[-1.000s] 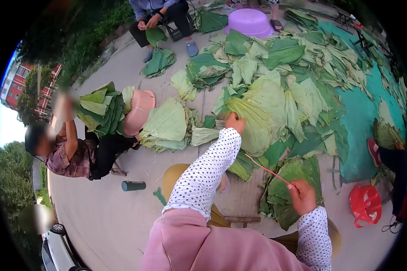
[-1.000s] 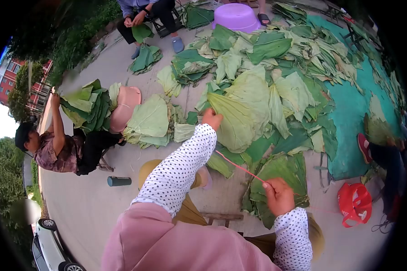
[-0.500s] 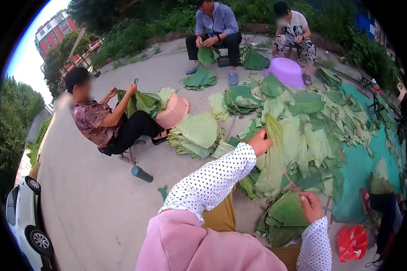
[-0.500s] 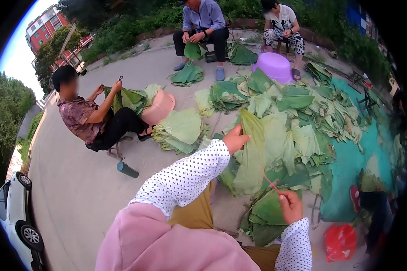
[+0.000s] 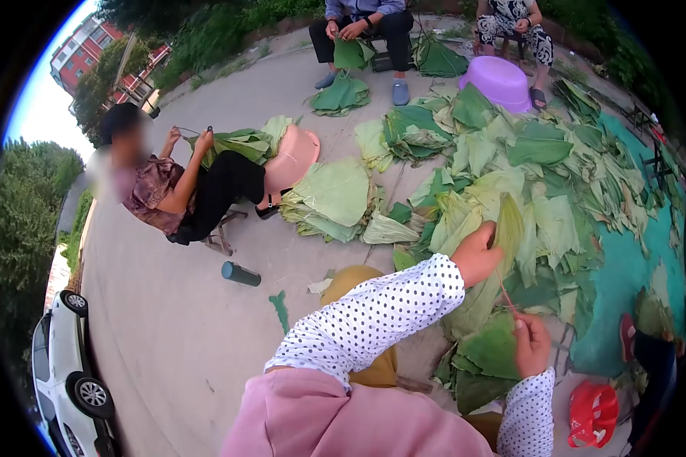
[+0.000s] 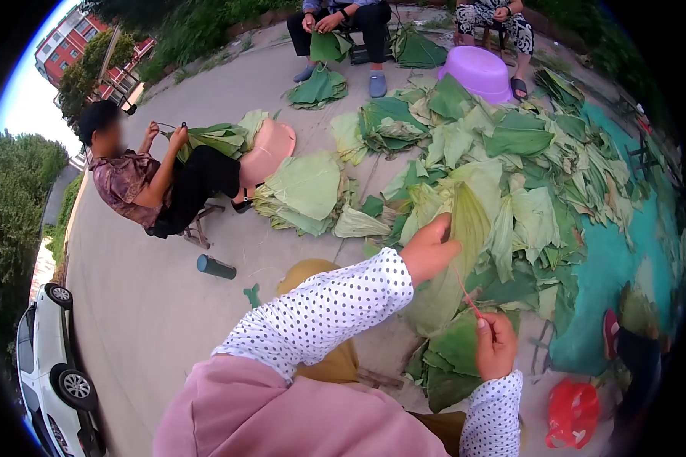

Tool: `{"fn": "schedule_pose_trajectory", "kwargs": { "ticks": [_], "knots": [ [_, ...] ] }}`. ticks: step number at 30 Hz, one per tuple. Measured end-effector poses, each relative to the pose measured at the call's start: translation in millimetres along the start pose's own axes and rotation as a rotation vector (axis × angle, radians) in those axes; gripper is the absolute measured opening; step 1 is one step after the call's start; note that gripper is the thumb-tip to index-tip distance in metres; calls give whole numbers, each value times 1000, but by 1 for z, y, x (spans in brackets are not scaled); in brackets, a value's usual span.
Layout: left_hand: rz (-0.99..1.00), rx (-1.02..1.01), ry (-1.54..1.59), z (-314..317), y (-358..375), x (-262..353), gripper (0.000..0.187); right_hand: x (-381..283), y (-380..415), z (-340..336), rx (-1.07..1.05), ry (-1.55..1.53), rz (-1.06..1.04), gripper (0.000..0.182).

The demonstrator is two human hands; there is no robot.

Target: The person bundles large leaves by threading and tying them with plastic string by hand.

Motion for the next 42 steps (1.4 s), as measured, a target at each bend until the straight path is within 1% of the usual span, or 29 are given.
{"fn": "schedule_pose_trajectory", "kwargs": {
  "ticks": [2,4,6,8,10,11,14,16,17,19,24,26,28,31,35,39,40,42],
  "knots": [
    [-8,14,2,3,5,2,36,-5,0,-4,-16,61,20,7],
    [-16,28,5,4,7,4,38,-4,1,-5,12,56,14,7],
    [-6,-6,-2,6,9,9,39,-4,-1,-7,39,50,9,7],
    [0,-25,-7,6,10,14,39,-2,-3,-9,60,49,59,8],
    [-63,-51,-27,5,11,16,42,-3,-8,-7,62,55,33,9],
    [-62,-52,-29,4,11,16,42,-4,-10,-6,63,62,9,9],
    [-35,-58,-36,5,6,9,39,8,-9,-1,61,20,43,10],
    [14,-19,20,4,8,11,30,8,-9,3,61,20,32,10],
    [16,-17,20,3,8,11,30,8,-9,4,63,21,24,10],
    [-6,21,-98,1,11,15,27,11,-8,5,54,14,32,11],
    [21,83,-162,-5,12,19,26,7,-10,0,54,23,30,11],
    [28,93,-176,-5,13,19,25,10,-6,-5,98,-24,74,11],
    [-20,20,-188,0,15,19,30,9,-7,-7,102,-33,74,11],
    [-63,-26,-184,4,14,17,30,9,-8,-7,101,-33,61,11],
    [-52,-10,-129,0,13,17,29,7,-10,-5,117,-37,48,11],
    [-88,-97,-153,19,22,14,27,-13,11,-17,180,-16,144,11],
    [-107,-138,-179,26,22,13,27,-14,13,-22,185,20,134,11],
    [-60,-105,-144,27,11,17,27,1,4,-28,170,41,92,10]
  ]
}}
Point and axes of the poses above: each hand's wrist, its own y-axis away from the middle knuckle, its own z-axis out of the palm, x = y × z, the point moved 6 cm from there along -y, towards the middle knuckle, and after that the axes turned 15 degrees about -z, right-handed, at the moved point
